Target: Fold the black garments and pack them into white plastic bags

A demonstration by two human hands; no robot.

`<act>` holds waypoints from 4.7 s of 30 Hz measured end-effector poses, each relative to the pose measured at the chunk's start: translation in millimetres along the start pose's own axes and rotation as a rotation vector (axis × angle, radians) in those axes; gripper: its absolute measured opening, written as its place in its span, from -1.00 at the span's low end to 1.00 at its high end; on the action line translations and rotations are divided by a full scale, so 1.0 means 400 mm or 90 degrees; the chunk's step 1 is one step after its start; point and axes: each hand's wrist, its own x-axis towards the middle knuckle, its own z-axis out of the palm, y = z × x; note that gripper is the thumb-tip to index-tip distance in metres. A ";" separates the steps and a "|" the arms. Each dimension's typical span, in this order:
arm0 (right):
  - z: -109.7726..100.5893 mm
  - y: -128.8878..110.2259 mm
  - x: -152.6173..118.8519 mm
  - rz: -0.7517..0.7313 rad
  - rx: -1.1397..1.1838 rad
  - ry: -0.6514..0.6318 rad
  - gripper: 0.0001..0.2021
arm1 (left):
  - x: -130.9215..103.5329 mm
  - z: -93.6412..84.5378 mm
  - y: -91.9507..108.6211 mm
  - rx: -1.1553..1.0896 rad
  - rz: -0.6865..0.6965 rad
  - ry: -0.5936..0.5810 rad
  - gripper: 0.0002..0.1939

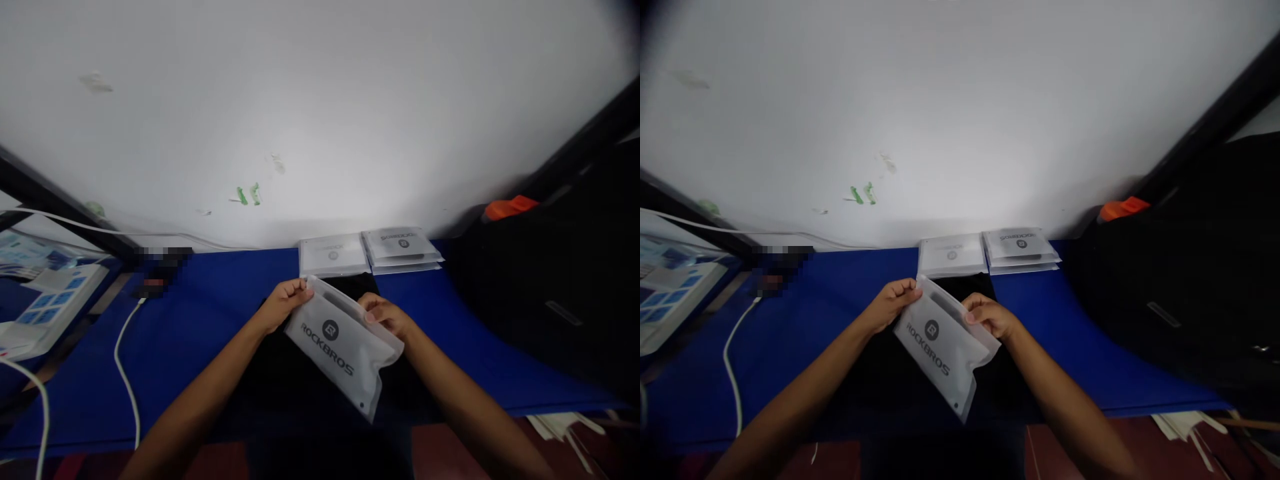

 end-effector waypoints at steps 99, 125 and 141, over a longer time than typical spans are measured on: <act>0.031 -0.008 0.026 -0.212 0.176 0.453 -0.72 | 0.024 -0.012 0.014 -0.252 0.065 0.193 -0.57; 0.037 -0.039 -0.008 -0.061 0.055 0.263 -0.68 | 0.022 0.085 0.050 0.377 0.235 0.007 -0.44; -0.005 -0.054 -0.042 -0.023 -0.061 0.243 -0.72 | -0.124 0.016 -0.023 0.721 0.213 0.082 -0.41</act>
